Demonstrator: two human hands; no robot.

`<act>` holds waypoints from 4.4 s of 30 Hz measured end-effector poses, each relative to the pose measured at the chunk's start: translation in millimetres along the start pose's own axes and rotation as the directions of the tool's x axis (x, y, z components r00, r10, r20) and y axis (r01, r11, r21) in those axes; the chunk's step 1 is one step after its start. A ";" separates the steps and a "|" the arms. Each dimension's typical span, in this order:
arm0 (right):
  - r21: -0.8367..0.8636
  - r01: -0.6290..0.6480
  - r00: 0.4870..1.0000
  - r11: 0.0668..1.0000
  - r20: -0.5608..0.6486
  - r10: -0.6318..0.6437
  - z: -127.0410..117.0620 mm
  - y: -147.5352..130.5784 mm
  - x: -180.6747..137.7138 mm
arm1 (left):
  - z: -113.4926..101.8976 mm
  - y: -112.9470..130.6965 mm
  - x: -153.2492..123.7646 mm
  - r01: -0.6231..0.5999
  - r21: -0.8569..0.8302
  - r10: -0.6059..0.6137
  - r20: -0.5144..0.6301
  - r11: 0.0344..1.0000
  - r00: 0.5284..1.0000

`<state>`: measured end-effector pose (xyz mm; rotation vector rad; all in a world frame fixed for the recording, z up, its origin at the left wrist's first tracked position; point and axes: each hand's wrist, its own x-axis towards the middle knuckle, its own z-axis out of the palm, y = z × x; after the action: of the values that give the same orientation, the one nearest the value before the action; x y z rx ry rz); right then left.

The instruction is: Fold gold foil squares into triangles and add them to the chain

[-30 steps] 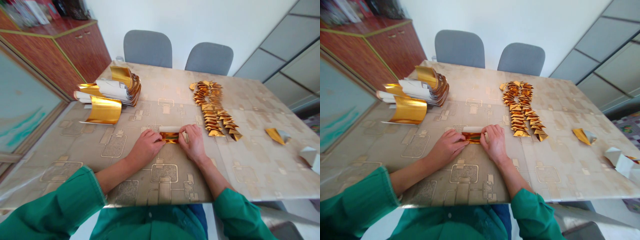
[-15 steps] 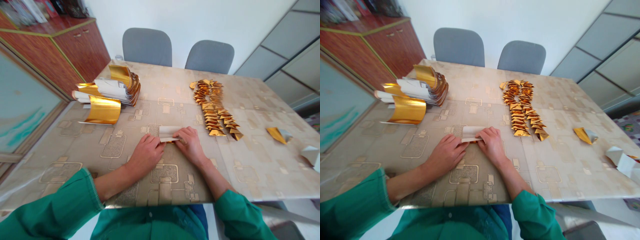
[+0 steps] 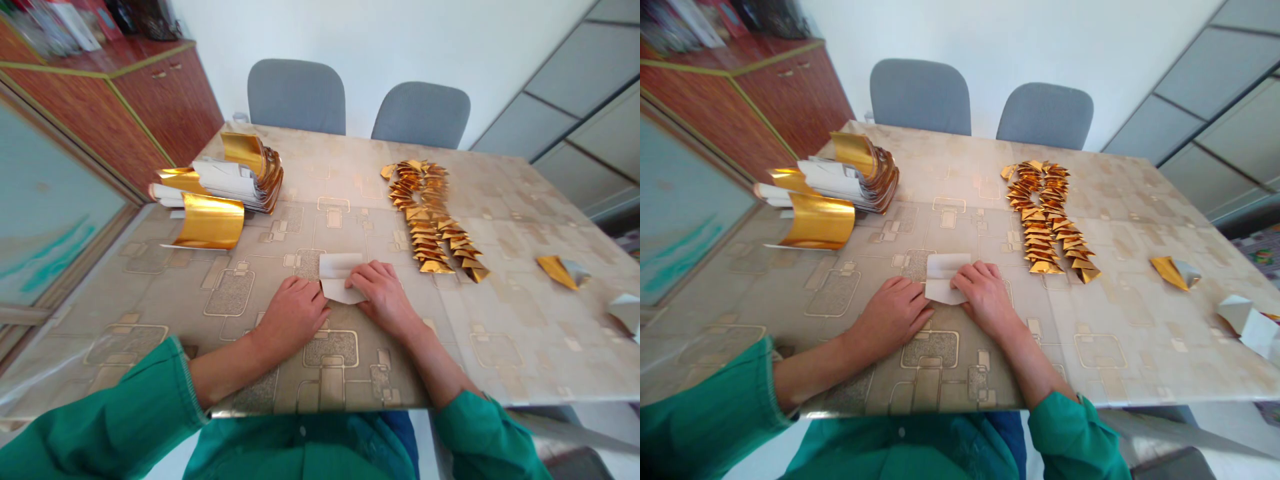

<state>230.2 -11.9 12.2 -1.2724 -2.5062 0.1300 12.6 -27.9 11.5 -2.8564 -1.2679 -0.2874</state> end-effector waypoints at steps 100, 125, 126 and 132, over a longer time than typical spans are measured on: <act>0.044 -0.177 0.982 0.983 -0.057 0.179 6.4 -2.0 4.7 | 18.2 -25.1 30.4 -0.058 -0.251 0.009 -0.192 0.966 0.981; -0.104 -0.087 0.996 0.991 0.020 0.090 8.6 -3.9 3.6 | 20.3 -25.7 21.6 -0.191 -0.042 0.181 -0.178 0.981 0.967; -0.108 -0.089 0.996 0.990 0.017 0.091 9.1 -3.7 3.6 | 21.2 -25.7 21.8 -0.198 -0.054 0.185 -0.184 0.979 0.965; -0.171 -0.114 0.993 0.979 0.015 0.118 11.9 -4.9 3.0 | 23.3 -25.4 22.7 -0.217 -0.032 0.207 -0.197 0.976 0.958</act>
<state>221.0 -11.6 2.9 -1.4935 -2.5087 -0.0421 12.7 7.7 -9.4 -2.8886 -0.9255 -0.5838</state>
